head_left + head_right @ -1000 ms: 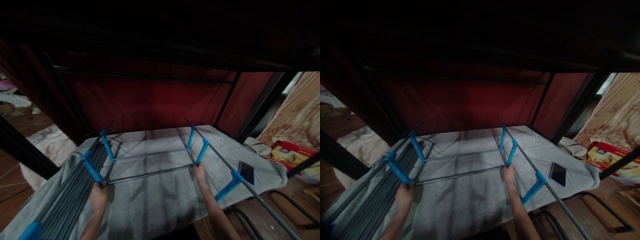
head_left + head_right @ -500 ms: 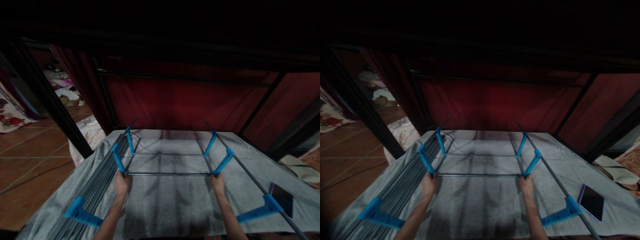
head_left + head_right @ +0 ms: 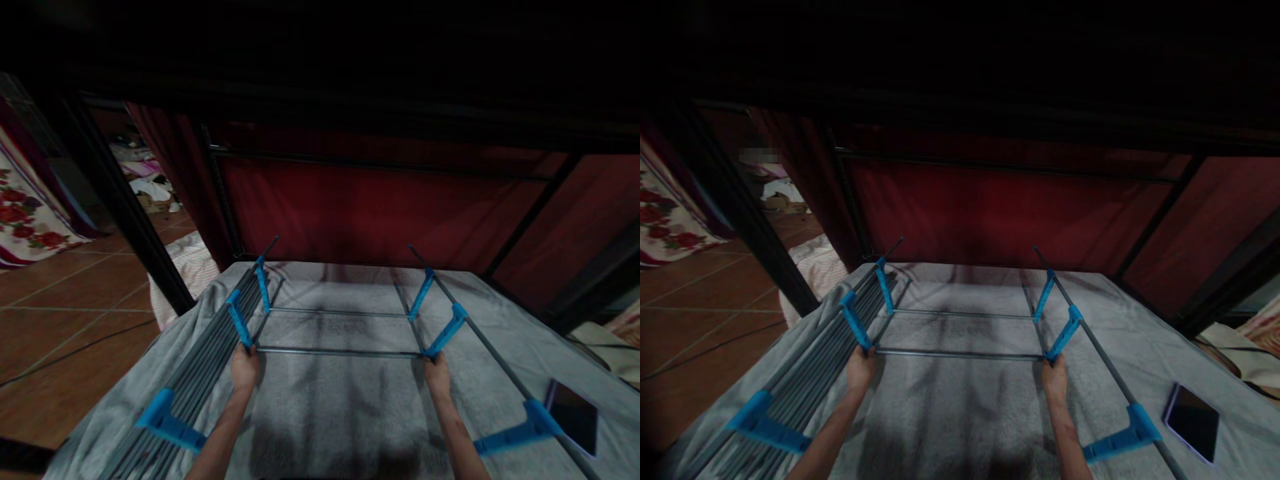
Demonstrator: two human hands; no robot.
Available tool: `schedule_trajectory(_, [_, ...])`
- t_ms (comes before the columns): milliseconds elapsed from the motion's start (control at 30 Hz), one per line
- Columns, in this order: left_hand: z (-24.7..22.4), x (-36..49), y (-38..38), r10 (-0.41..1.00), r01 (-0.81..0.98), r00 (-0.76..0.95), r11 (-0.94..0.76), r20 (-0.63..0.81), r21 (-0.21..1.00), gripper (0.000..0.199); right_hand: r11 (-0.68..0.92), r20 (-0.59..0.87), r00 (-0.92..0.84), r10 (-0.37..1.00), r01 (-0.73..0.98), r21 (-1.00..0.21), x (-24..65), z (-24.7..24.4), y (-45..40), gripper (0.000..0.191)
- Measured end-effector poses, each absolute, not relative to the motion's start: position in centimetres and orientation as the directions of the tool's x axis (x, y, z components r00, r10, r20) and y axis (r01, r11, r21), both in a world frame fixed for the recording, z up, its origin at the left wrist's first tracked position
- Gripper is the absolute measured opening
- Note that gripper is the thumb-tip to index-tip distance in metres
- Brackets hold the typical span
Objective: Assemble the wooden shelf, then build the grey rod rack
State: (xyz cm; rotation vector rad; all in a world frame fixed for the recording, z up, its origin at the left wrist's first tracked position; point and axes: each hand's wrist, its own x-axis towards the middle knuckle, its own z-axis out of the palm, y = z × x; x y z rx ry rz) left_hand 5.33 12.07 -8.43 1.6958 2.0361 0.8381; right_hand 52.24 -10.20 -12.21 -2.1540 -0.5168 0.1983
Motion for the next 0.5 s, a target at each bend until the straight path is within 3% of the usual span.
schedule_trajectory(500, [-8.7, 4.6, 11.9, 0.981, 0.744, -0.166, 0.056, 0.103, 0.666, 0.028, -0.369, 0.135, 0.869, 0.475, 0.337, -0.866, 51.0, -12.5, -10.7, 0.044])
